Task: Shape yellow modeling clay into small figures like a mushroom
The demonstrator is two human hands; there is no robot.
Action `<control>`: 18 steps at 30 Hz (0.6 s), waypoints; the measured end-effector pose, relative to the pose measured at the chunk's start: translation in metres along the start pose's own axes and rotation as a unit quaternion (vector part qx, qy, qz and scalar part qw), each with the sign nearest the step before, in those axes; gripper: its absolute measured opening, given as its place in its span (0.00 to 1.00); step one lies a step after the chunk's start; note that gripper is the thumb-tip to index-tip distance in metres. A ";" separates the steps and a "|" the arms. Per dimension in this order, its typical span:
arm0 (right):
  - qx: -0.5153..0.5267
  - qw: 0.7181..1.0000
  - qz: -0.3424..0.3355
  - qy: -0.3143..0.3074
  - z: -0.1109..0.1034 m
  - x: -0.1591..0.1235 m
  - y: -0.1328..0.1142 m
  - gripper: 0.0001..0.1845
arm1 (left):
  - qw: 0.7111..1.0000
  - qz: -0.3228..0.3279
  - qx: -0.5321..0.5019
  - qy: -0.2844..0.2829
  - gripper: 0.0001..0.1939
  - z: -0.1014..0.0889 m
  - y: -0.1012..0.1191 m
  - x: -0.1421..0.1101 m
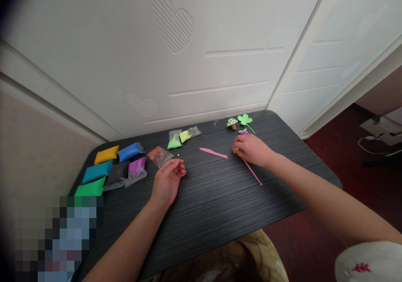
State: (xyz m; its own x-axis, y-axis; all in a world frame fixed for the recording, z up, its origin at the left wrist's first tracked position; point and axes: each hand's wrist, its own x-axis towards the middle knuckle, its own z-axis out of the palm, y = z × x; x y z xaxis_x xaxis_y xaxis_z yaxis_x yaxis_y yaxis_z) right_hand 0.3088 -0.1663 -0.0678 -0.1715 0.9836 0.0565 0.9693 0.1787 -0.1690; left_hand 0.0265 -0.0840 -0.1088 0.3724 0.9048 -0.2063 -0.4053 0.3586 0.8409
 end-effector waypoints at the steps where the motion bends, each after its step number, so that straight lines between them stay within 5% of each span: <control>1: 0.005 1.000 0.004 -0.006 -0.001 0.002 0.000 0.12 | 1.000 0.000 0.000 0.000 0.06 0.000 0.000 0.000; 5: 0.033 0.998 0.055 -0.026 -0.007 0.016 0.005 0.11 | 1.000 -0.001 -0.003 0.001 0.06 -0.001 -0.002 0.001; 12: 0.061 0.959 0.248 -0.125 -0.018 0.053 0.031 0.16 | 1.000 0.002 -0.010 -0.005 0.05 -0.003 -0.002 0.002; 18: 0.065 0.933 0.302 -0.185 -0.014 0.067 0.035 0.18 | 1.000 -0.001 -0.015 0.001 0.06 -0.002 -0.002 0.002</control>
State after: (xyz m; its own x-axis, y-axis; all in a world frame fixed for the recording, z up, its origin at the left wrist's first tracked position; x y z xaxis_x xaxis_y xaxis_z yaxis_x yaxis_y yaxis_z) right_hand 0.3340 -0.0945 -0.0560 0.3267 0.8434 -0.4266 0.8837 -0.4327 -0.1786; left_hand 0.0265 -0.0824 -0.1116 0.3718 0.9046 -0.2083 -0.4302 0.3667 0.8249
